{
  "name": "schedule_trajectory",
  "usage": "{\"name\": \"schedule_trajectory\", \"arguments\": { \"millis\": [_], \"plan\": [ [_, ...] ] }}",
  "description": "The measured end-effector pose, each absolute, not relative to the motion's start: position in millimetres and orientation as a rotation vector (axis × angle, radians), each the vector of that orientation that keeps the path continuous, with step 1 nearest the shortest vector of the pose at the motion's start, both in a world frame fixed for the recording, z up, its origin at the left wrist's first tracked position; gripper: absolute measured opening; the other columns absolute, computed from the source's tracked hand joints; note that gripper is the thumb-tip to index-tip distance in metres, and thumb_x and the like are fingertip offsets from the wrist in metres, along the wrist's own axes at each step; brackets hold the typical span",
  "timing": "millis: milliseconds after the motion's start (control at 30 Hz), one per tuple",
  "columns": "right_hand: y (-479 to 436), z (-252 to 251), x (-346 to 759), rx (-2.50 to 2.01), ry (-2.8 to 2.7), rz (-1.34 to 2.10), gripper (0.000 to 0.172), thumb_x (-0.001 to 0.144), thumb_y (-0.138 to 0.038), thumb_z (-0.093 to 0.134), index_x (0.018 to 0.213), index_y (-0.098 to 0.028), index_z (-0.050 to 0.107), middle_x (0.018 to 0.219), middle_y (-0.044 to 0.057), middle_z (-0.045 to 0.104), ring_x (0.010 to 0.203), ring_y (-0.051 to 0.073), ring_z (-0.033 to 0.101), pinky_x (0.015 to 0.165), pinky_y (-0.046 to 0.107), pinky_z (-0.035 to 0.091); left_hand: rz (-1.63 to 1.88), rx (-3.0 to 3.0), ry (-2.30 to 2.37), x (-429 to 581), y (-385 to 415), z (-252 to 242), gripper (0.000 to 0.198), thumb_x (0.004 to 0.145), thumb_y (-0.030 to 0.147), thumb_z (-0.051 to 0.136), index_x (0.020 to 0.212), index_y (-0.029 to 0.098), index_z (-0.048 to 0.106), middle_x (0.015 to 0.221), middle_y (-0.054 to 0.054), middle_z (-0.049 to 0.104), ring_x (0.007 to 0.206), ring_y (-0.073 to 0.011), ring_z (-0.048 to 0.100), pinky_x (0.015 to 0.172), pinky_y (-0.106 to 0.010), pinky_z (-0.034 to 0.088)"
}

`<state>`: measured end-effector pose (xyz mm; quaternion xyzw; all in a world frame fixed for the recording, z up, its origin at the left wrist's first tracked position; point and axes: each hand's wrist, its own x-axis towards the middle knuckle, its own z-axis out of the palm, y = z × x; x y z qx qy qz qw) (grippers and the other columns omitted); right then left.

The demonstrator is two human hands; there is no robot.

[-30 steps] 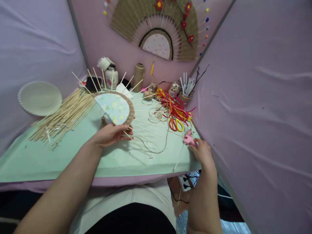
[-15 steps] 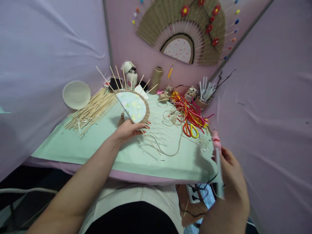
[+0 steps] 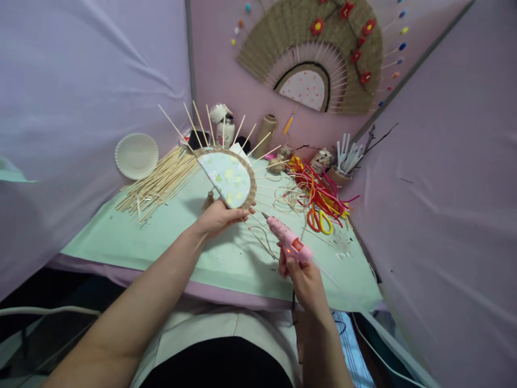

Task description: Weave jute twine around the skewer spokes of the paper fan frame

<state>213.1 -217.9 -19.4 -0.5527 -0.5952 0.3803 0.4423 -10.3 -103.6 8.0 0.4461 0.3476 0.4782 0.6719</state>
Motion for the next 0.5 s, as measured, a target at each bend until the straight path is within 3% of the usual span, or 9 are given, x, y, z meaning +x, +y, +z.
{"name": "schedule_trajectory", "arguments": {
  "millis": [267,500],
  "plan": [
    [-221.1,-25.7,215.7,-1.346,-1.462,1.037,0.045,0.090,-0.059,0.046,0.088,-0.019,0.066,0.065,0.001,0.051,0.060,0.016,0.047,0.058,0.030,0.041,1.144,0.967,0.710,-8.1,-104.9,10.5,0.052,0.058,0.019,0.083,0.106,0.014,0.063,0.101,-0.010,0.073,0.092,-0.0216,0.067,0.090,-0.036,0.049],
    [-224.0,-29.8,214.6,-1.345,-1.520,0.992,0.045,0.089,-0.062,0.045,0.077,-0.020,0.059,0.064,0.001,0.051,0.058,0.016,0.048,0.057,0.029,0.041,1.152,0.931,0.762,-9.2,-102.1,5.9,0.040,0.066,0.025,0.077,0.102,0.014,0.063,0.097,-0.010,0.071,0.080,-0.0183,0.066,0.061,-0.025,0.048]
  ]
}}
